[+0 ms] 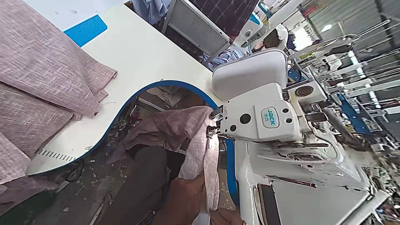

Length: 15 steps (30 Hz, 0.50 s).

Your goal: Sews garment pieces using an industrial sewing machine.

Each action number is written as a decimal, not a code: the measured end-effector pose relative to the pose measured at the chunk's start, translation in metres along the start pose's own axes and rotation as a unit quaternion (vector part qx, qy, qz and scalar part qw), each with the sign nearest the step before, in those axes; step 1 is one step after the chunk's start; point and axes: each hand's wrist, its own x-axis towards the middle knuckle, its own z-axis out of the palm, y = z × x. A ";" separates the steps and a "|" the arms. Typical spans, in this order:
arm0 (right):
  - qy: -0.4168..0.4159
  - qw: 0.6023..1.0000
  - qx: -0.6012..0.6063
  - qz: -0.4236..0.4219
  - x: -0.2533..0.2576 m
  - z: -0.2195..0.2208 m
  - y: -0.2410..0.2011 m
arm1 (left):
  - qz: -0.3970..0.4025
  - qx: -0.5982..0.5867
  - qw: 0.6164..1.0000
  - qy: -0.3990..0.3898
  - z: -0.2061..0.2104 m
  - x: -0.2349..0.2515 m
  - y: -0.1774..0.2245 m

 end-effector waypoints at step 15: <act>0.184 0.982 -0.040 -0.033 0.025 0.063 0.040 | 0.080 -0.020 0.991 0.108 0.016 0.018 -0.011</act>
